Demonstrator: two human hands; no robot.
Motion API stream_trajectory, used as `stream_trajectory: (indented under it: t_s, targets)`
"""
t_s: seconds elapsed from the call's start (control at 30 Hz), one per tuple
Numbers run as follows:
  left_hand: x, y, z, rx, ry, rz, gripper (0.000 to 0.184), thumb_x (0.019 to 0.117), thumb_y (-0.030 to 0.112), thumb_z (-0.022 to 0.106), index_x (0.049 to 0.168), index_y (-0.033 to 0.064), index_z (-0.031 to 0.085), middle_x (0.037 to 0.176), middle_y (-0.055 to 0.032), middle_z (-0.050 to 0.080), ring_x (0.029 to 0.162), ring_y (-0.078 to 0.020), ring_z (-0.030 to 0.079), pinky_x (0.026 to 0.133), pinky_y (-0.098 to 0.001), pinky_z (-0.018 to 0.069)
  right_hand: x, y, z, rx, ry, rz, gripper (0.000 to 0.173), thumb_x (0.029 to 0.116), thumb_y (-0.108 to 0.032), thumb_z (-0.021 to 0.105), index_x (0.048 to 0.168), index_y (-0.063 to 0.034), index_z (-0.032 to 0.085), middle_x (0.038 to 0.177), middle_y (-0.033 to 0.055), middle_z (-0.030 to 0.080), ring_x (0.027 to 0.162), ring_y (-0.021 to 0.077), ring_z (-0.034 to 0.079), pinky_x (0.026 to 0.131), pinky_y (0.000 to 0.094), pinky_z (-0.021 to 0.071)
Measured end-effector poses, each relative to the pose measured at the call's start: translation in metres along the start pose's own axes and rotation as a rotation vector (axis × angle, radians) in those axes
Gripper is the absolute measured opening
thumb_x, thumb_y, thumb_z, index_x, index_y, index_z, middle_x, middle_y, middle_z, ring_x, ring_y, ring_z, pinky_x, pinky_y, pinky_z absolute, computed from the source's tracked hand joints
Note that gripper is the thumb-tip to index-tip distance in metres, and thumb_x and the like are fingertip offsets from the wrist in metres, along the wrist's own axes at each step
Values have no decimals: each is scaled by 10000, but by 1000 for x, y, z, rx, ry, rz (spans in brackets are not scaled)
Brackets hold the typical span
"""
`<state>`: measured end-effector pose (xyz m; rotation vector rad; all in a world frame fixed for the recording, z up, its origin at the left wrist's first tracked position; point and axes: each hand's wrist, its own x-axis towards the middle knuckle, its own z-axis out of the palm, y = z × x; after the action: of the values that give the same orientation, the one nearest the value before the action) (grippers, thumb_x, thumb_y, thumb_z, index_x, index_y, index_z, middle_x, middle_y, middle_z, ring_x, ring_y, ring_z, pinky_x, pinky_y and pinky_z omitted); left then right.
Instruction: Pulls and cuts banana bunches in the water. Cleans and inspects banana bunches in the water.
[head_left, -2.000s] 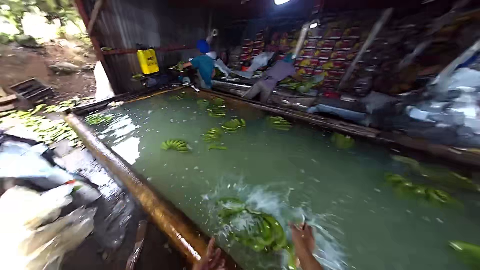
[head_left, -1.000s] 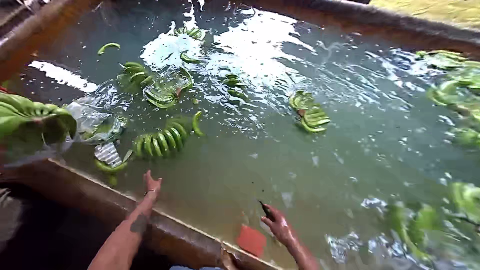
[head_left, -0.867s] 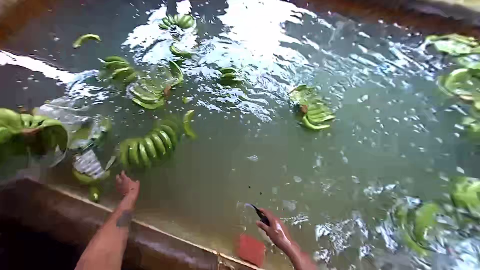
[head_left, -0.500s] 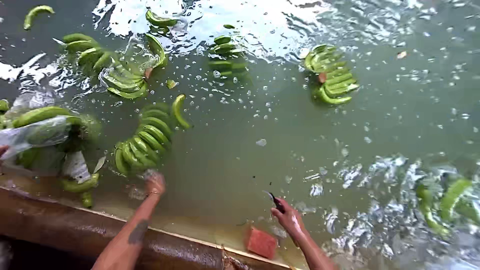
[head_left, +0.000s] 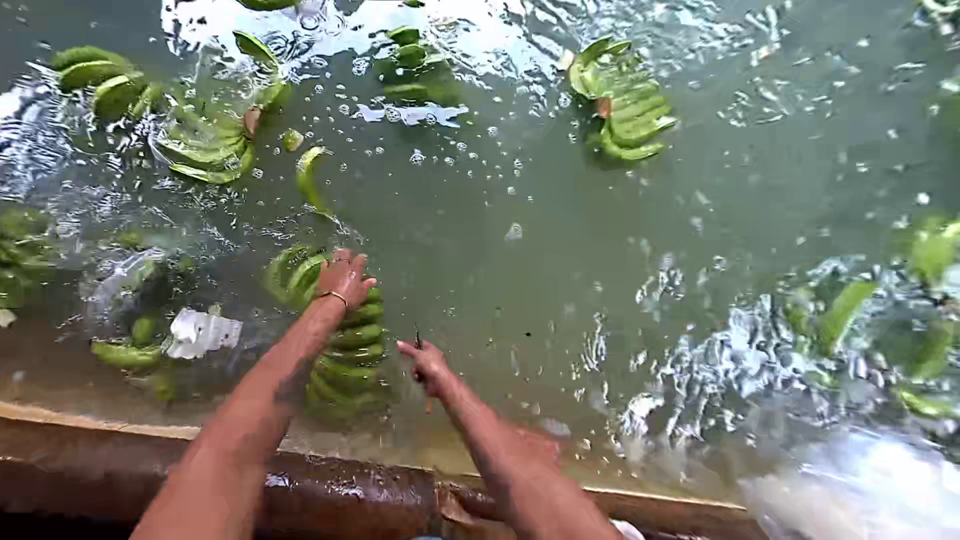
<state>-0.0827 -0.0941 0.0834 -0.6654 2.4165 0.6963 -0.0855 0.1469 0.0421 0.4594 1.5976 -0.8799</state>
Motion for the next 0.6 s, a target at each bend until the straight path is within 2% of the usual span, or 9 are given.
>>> stream_trajectory:
  t_s: [0.03, 0.1, 0.2, 0.27, 0.3, 0.37, 0.43, 0.53, 0.6]
  targets:
    - [15, -2, 10, 62, -49, -13, 684, 985, 481, 636, 1488, 39, 497, 1565, -282, 391, 1496, -452, 301, 1205, -660, 214, 3, 14, 0, -10, 44, 13, 472, 1015, -345, 663, 1328, -23, 516, 851, 58, 512, 566, 101, 439, 523, 268, 420]
    - [29, 5, 34, 173, -109, -15, 742, 940, 580, 645, 1421, 21, 565, 1531, -269, 447, 1486, -445, 317, 1207, -671, 168, 9, 34, -14, -129, 99, 25, 446, 1030, -357, 637, 1279, 7, 572, 892, 100, 568, 618, 146, 494, 589, 324, 467]
    - [25, 18, 63, 163, -82, 69, 618, 958, 499, 657, 1377, 47, 611, 1459, -210, 551, 1455, -424, 377, 1192, -681, 190, 16, 58, -43, -339, 117, 20, 353, 1063, -326, 565, 1147, 9, 641, 860, 107, 594, 663, 187, 543, 637, 385, 488]
    - [12, 17, 75, 111, -41, 170, 453, 1006, 389, 627, 1328, 71, 647, 1409, -178, 597, 1444, -378, 407, 1203, -639, 191, 12, 69, -56, -343, 155, 23, 426, 1039, -370, 603, 1178, 30, 643, 970, 184, 645, 791, 273, 603, 756, 487, 506]
    - [2, 13, 80, 99, 2, 225, 388, 1018, 341, 616, 1292, 70, 667, 1374, -178, 621, 1425, -366, 439, 1205, -619, 200, 10, 75, -59, -311, 164, 34, 512, 1014, -425, 638, 1233, 38, 620, 1009, 200, 652, 814, 282, 613, 775, 494, 515]
    - [-23, 0, 98, 115, 119, 327, 333, 1034, 287, 592, 1256, 54, 678, 1322, -194, 647, 1382, -375, 491, 1193, -616, 233, 7, 87, -53, -224, 150, 75, 596, 958, -438, 720, 1286, 35, 564, 952, 147, 602, 703, 197, 537, 675, 397, 493]
    - [-55, -11, 116, 118, 218, 343, 322, 1038, 240, 575, 1273, 44, 674, 1310, -191, 662, 1360, -386, 522, 1183, -632, 256, 5, 96, -47, -183, 131, 133, 517, 967, -347, 731, 1277, 36, 575, 896, 110, 584, 648, 155, 512, 629, 342, 483]
    - [-100, -24, 137, 172, 257, 268, 406, 1030, 212, 564, 1385, 21, 606, 1366, -226, 627, 1354, -444, 517, 1155, -685, 256, -3, 101, -40, 62, 91, 123, 278, 1094, -240, 497, 1159, 15, 590, 755, 37, 507, 540, 105, 433, 513, 271, 411]
    - [-117, -32, 148, 237, 220, 212, 469, 998, 247, 583, 1402, 9, 591, 1409, -233, 595, 1381, -461, 481, 1147, -709, 235, -19, 87, -45, 341, -51, 45, 275, 1125, -224, 363, 984, -51, 523, 611, -31, 444, 427, 49, 378, 405, 199, 352]
